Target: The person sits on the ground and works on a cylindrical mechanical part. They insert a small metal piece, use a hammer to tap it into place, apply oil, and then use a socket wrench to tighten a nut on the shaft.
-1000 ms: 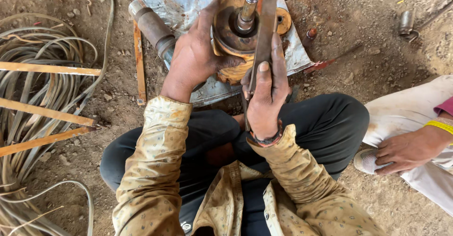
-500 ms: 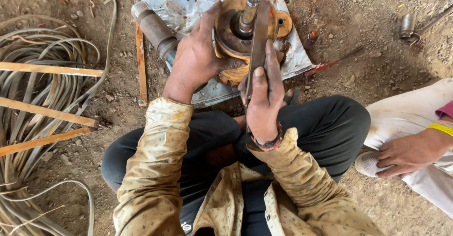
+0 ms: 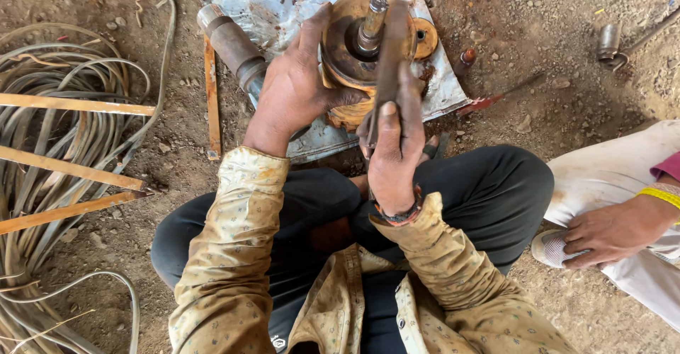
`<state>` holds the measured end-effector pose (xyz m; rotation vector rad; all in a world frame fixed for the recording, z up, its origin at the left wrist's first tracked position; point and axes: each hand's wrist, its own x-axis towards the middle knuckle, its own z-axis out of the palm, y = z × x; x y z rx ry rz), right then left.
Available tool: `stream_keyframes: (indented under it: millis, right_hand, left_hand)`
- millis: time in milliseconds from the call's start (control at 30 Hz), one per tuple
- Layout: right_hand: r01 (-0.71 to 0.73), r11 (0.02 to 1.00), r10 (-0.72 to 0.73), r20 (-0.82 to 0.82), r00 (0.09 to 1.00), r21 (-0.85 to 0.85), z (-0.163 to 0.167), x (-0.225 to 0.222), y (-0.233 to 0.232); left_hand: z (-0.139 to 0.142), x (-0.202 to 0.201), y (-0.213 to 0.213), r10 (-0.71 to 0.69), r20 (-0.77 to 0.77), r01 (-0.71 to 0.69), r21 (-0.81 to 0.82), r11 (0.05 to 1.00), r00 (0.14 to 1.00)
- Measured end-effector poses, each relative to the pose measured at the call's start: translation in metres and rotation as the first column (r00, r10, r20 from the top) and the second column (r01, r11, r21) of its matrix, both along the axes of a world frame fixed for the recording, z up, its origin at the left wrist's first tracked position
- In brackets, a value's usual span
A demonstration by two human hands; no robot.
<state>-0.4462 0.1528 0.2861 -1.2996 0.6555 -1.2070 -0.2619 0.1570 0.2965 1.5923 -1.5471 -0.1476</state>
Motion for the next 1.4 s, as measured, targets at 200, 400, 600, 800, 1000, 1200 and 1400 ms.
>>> stream_keyframes:
  millis: [200, 400, 600, 800, 1000, 1200, 1400]
  right_hand:
    - [-0.04, 0.997, 0.035, -0.073, 0.997, -0.069, 0.003, -0.003, -0.005]
    - [0.017, 0.997, -0.012, 0.068, 0.998, -0.079, 0.005, 0.003, -0.003]
    - [-0.011, 0.993, 0.006, -0.038, 0.999, -0.118, 0.012, -0.001, 0.0]
    - [-0.007, 0.995, 0.008, 0.011, 1.0, -0.099, 0.006, -0.001, -0.004]
    - [-0.028, 0.987, 0.034, 0.036, 0.999, -0.157, -0.005, -0.006, -0.004]
    - [-0.033, 0.994, 0.038, 0.041, 0.998, -0.107, -0.008, -0.006, 0.002]
    - [-0.001, 0.999, 0.003, 0.039, 0.999, -0.04, -0.01, -0.008, 0.005]
  left_hand:
    - [0.0, -0.001, -0.001, -0.008, 0.006, 0.008, 0.001, 1.0, 1.0]
    - [0.001, -0.001, -0.002, 0.006, -0.019, -0.006, 0.027, 1.0, 1.0]
    - [0.001, -0.002, -0.001, 0.002, -0.013, -0.001, 0.009, 1.0, 1.0]
    - [0.002, -0.002, -0.001, -0.006, -0.006, 0.006, 0.012, 1.0, 1.0]
    - [0.003, -0.002, -0.001, -0.006, -0.024, 0.008, 0.057, 0.998, 1.0]
    - [0.003, -0.003, -0.002, -0.023, -0.016, 0.023, 0.02, 1.0, 1.0]
    - [0.002, -0.003, -0.001, -0.018, -0.004, 0.018, 0.021, 1.0, 1.0]
